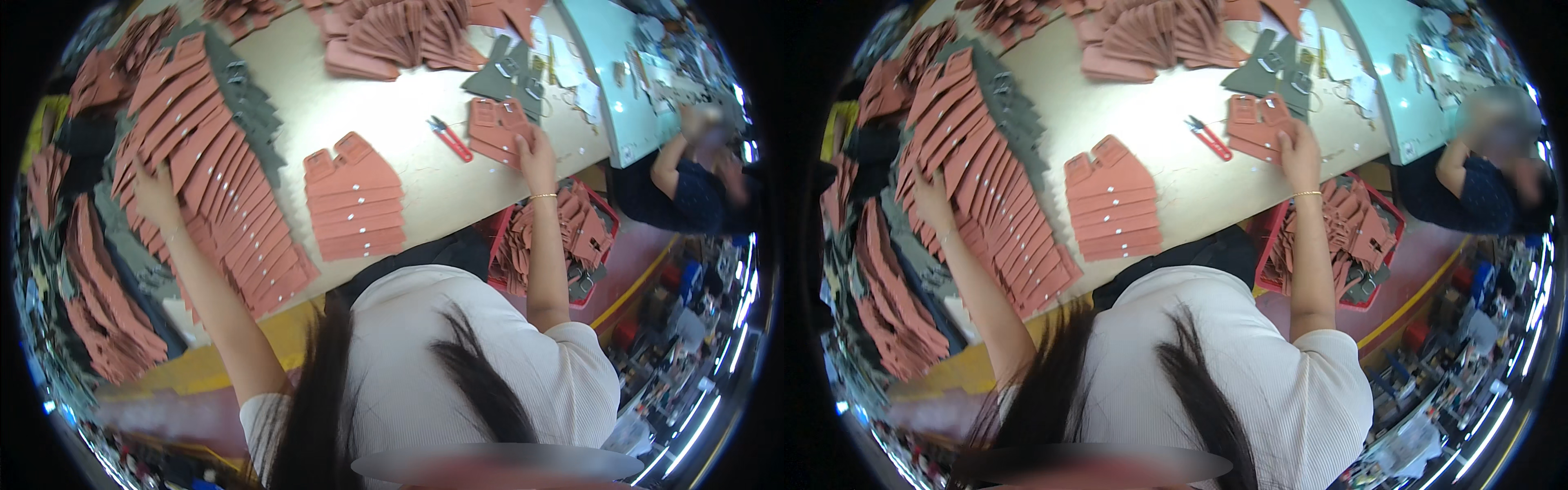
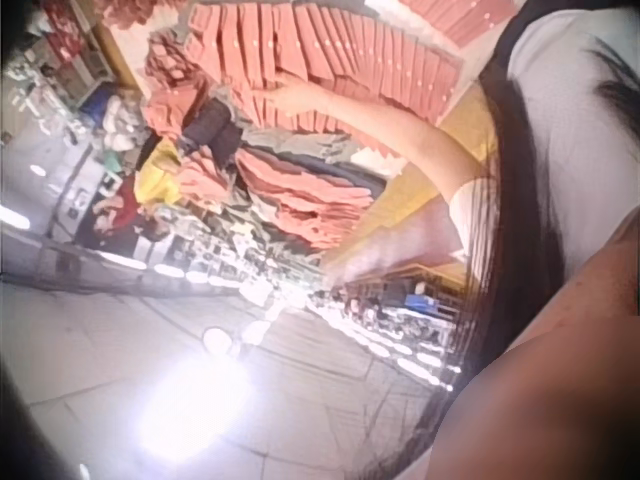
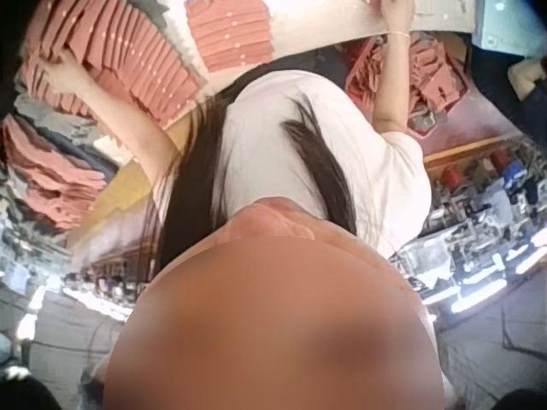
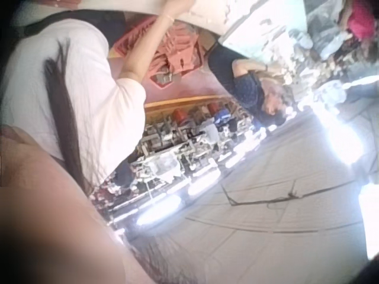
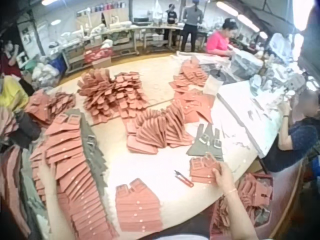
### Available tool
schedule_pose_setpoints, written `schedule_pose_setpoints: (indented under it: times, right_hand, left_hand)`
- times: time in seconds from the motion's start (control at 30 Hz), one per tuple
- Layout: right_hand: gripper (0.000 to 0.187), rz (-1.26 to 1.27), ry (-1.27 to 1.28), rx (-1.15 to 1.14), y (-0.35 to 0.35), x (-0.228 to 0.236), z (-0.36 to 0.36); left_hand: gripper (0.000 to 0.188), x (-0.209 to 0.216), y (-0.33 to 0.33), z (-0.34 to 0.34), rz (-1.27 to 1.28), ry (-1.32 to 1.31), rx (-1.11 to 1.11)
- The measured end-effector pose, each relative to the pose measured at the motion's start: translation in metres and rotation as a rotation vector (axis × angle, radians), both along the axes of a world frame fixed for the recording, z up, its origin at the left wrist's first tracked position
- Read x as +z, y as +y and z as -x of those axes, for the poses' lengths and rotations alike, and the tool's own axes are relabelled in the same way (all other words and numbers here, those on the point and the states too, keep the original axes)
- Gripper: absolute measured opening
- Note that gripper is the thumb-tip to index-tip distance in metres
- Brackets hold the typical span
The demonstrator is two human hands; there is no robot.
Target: The person uses a red utility knife to trim the edges of pink leather pieces, then stacks them on the table. The person handles the leather pieces one at a time and places the trimmed pieces into a growing pile.
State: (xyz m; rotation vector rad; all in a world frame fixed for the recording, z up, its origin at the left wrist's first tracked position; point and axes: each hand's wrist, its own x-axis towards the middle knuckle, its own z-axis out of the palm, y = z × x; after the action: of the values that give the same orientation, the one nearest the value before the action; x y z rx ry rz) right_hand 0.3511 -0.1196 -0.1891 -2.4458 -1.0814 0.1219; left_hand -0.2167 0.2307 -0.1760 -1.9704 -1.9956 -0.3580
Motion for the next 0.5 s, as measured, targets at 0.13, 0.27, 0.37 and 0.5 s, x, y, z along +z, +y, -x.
schedule_pose_setpoints:
  times: [0.13, 0.27, 0.37, 0.5]
  right_hand:
    - [0.04, -0.07, -0.369, -0.085, 0.014, 0.01, 0.024]
    - [0.031, -0.213, -0.193, 0.355, 0.046, 0.021, 0.059]
    - [0.031, -0.185, 0.077, 0.562, 0.061, 0.016, 0.113]
    - [0.043, -0.034, 0.407, 0.541, 0.077, 0.013, 0.165]
  left_hand:
    - [0.066, 0.003, -0.009, -0.009, -0.064, -0.021, 0.013]
    - [0.069, 0.005, -0.023, -0.024, -0.087, -0.022, 0.063]
    - [0.071, 0.006, -0.029, -0.027, -0.043, -0.036, 0.09]
    - [0.068, 0.002, -0.038, -0.024, -0.17, 0.031, 0.005]
